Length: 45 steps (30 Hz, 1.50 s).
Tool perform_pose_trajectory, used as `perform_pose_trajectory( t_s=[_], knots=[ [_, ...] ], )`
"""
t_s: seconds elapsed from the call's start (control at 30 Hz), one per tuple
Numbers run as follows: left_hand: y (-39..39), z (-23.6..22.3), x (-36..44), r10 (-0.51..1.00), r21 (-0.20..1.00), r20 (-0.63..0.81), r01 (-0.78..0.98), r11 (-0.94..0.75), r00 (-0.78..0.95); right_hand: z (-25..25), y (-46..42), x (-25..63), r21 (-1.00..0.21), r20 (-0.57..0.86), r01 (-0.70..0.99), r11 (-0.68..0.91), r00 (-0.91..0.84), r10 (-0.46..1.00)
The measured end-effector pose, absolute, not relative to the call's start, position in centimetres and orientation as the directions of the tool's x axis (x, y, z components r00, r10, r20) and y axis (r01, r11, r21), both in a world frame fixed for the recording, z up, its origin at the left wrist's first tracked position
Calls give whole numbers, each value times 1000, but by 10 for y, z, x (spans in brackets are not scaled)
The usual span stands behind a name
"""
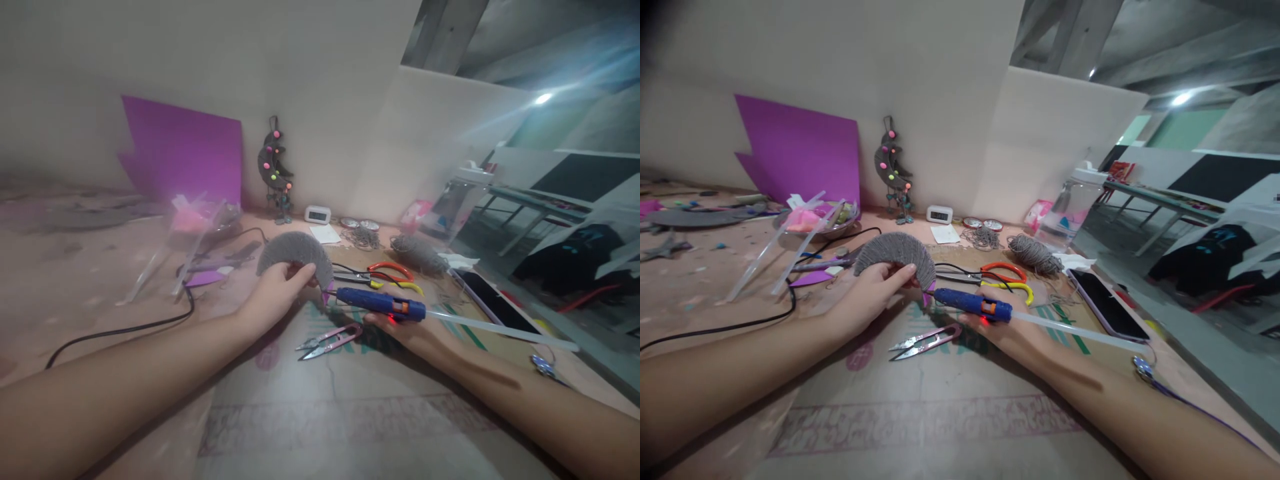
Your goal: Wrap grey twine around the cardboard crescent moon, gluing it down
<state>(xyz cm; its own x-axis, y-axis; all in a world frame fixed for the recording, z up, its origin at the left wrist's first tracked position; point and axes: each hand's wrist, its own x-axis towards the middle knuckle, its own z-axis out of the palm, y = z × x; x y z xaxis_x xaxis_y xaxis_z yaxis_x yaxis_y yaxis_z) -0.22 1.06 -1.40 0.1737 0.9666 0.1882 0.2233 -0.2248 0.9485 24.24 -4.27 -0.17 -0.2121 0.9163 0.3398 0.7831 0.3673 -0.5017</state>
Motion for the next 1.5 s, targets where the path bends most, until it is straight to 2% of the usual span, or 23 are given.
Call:
perform_pose_trajectory(
  t_s=[0.13,0.5,0.7,0.87,1.33,1.5],
  knots=[
    [10,-14,-2,971,958,168,204,-201,169,4,-46,238,-532,273,776,339,-222,936],
    [12,-16,-2,962,959,195,167,-228,192,1,-43,239,-522,341,767,373,-213,915],
    [11,-16,-2,962,955,201,184,-234,183,2,-44,239,-517,283,793,321,-196,939],
    [12,-17,-2,965,953,195,197,-228,176,2,-44,239,-507,324,789,347,-199,925],
    [12,-17,-1,962,959,195,169,-227,190,2,-43,240,-518,307,790,328,-186,933],
    [13,-18,-2,962,961,191,163,-224,195,-9,-38,245,-558,377,750,355,-152,914]
  ],
)
